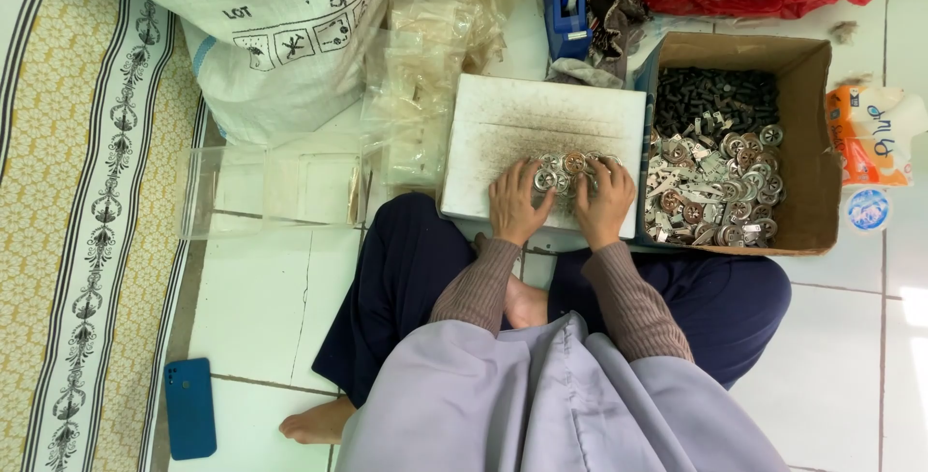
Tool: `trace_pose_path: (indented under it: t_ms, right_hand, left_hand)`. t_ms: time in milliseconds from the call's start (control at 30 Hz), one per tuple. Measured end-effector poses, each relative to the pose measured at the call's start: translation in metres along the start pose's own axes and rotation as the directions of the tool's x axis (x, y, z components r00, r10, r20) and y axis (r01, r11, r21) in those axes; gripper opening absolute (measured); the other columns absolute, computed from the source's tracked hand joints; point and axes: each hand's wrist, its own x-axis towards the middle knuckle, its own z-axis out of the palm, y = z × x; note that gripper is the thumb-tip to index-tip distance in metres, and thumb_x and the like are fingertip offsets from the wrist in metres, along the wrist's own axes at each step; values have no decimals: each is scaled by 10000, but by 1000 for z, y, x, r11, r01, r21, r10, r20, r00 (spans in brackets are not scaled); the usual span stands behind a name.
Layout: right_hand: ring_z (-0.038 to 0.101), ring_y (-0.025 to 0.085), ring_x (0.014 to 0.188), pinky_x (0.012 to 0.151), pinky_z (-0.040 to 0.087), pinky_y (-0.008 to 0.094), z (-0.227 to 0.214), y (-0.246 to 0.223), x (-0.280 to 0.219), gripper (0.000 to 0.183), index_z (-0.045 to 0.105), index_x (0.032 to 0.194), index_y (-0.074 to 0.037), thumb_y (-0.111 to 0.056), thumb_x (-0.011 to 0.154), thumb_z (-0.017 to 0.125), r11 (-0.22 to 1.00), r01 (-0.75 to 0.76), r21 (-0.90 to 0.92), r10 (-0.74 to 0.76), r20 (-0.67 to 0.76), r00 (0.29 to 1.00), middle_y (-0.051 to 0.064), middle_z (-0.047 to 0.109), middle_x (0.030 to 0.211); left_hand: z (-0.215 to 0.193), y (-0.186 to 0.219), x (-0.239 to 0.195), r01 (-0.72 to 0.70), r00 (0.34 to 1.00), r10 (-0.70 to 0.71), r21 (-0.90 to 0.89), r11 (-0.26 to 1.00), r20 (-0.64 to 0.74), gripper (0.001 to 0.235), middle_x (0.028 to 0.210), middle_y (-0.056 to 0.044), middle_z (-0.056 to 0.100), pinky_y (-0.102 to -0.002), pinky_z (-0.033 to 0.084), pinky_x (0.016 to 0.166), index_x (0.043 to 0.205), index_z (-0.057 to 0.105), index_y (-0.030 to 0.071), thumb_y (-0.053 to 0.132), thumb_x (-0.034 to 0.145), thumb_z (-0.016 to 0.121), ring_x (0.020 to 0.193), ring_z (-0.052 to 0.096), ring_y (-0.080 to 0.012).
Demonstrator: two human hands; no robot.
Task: The person sits on the floor and picks small metal parts from a cardboard box, placing them onto a white rectangular board. They then gather the parts and place them into a small clear plastic bag.
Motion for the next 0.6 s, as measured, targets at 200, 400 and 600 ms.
trace_pose_path:
  t_ms: [200, 400, 600]
  right_hand:
    - [348, 446, 1487, 1197, 188, 619, -35, -2, 12, 515, 491, 1549, -85, -294, 1079, 523, 1000, 7, 8, -9, 360, 933, 270, 455, 1566]
    - [324, 351, 1533, 1238, 142, 585, -26, -3, 9, 549, 438, 1596, -169, -364, 1083, 449, 989, -10, -145, 71, 421, 904, 205, 404, 1628]
    - [288, 411, 1529, 1209, 133, 638, -30, -2, 5, 527, 431, 1595, -239, -304, 1074, 471, 994, 78, -81, -47, 333, 942, 218, 370, 1635]
  left_hand:
    - [-17, 15, 8, -140, 936, 86, 137, 981, 340, 540, 1637, -192, 375, -697, 123, 1195, 1596, 362, 295, 500, 1099, 307, 1540, 274, -439]
    - [-12, 13, 8, -94, 930, 32, 153, 984, 367, 577, 1657, -187, 331, -714, 99, 1195, 1603, 347, 307, 555, 1085, 284, 1546, 267, -411]
    - [2, 9, 13, -45, 965, 36, 28, 999, 260, 542, 1636, -234, 345, -736, 157, 1173, 1553, 431, 289, 487, 1049, 413, 1534, 275, -452]
